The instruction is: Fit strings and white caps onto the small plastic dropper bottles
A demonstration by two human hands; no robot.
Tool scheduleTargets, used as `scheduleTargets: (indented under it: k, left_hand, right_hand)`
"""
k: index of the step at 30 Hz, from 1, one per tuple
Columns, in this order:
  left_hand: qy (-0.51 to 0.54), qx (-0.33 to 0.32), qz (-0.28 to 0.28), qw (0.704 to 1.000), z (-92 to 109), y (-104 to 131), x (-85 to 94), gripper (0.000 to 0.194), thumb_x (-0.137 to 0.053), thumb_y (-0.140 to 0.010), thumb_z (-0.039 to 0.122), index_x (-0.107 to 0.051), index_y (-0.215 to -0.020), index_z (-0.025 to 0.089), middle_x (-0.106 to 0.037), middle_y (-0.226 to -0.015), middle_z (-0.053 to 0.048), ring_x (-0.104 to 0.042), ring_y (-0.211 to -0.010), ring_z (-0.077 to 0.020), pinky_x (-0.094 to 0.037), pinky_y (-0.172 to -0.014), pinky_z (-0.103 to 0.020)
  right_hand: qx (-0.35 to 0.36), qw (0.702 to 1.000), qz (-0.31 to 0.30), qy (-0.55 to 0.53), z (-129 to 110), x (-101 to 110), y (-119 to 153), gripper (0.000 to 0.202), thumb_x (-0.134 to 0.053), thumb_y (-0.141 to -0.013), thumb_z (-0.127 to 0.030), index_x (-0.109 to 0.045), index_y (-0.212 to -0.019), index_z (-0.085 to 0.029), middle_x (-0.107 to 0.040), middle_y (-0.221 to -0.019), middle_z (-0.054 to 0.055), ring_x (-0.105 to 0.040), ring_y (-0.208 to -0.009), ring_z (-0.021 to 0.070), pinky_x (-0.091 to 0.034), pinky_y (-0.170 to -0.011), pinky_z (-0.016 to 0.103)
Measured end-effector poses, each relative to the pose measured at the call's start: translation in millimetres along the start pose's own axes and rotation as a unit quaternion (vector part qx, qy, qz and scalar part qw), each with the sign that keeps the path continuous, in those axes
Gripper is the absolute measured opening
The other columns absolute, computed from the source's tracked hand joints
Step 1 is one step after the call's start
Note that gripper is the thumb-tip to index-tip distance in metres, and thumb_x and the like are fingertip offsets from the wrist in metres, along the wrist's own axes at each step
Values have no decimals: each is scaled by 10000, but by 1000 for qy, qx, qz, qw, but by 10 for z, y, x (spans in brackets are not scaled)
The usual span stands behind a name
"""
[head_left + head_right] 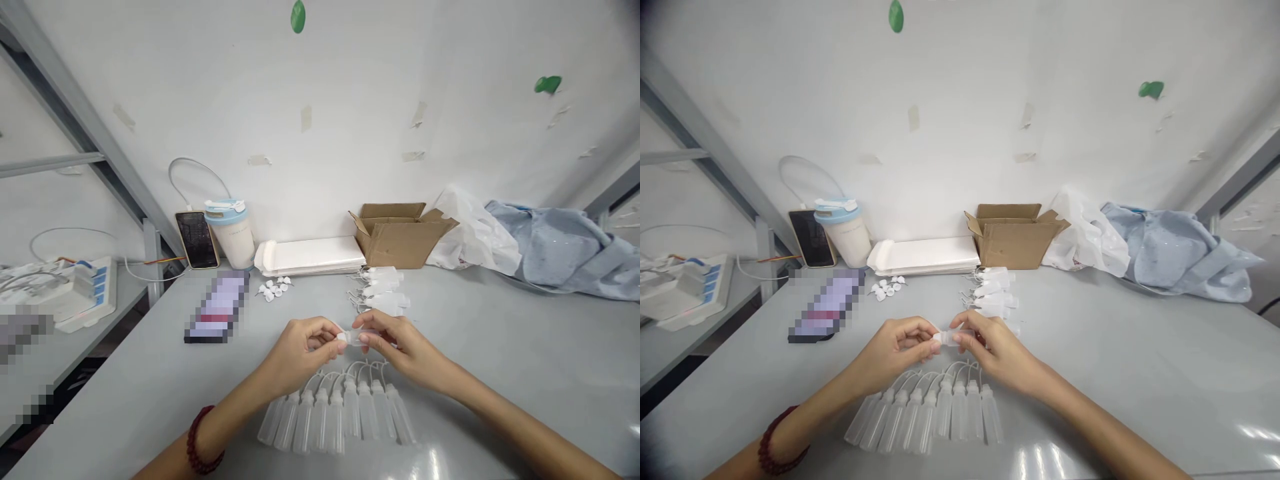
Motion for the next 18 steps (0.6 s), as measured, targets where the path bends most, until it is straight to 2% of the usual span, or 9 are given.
scheduleTargets:
  k: [3,6,8,12,15,18]
  left_hand:
    - [-40,-47,7,998,-8,-1,0,112,-586,-782,247,-637,-835,162,-659,-787,-28,-600,-703,-147,-506,-675,-260]
    - [-83,-103,20,991,-19,-11,2,94,-588,-775,207,-647,-838,171,-667,-814,-35,-606,-753,-161,-511,-713,-278]
    - [-86,-115,26,989,-18,-17,0,87,-597,-766,187,-654,-829,171,-667,-810,-35,-609,-769,-166,-513,-723,-280]
    - [-23,-81,33,996,16,-20,3,95,-636,-746,214,-668,-820,164,-665,-813,-31,-608,-771,-162,-513,-721,-267]
    - [29,-40,27,998,31,-25,11,141,-624,-771,282,-668,-811,154,-654,-740,-18,-595,-665,-134,-504,-647,-246]
    - [55,16,7,998,2,-37,16,240,-587,-802,351,-630,-723,129,-623,-626,-7,-567,-548,-111,-481,-545,-225]
  right_hand:
    - [-5,1000,-1,4,25,-44,-2,233,-348,-941,-366,-500,-974,-192,-556,-617,-24,-465,-524,119,-359,-527,234]
    - [-21,999,-12,-24,39,-71,-10,252,-322,-947,-379,-487,-954,-188,-495,-583,-42,-444,-526,115,-353,-534,231]
    - [-31,998,-19,-55,45,-76,-13,257,-319,-948,-389,-481,-949,-190,-476,-581,-48,-441,-530,113,-349,-534,226]
    - [-41,994,-18,-102,50,-64,-7,243,-340,-942,-403,-467,-959,-197,-495,-619,-41,-460,-562,114,-344,-532,220]
    - [-36,994,-14,-101,44,-62,3,232,-341,-942,-397,-462,-965,-201,-519,-648,-28,-476,-583,121,-344,-537,226]
    - [-18,997,-2,-73,34,-68,7,210,-339,-944,-377,-455,-967,-203,-531,-652,-25,-489,-588,129,-345,-545,234]
Point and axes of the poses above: each hand's wrist, its own y-axis away from the middle knuckle, its own x-axis out of the back of the hand, z = x × y, the point moved 2 cm from there along -y, towards the middle knuckle
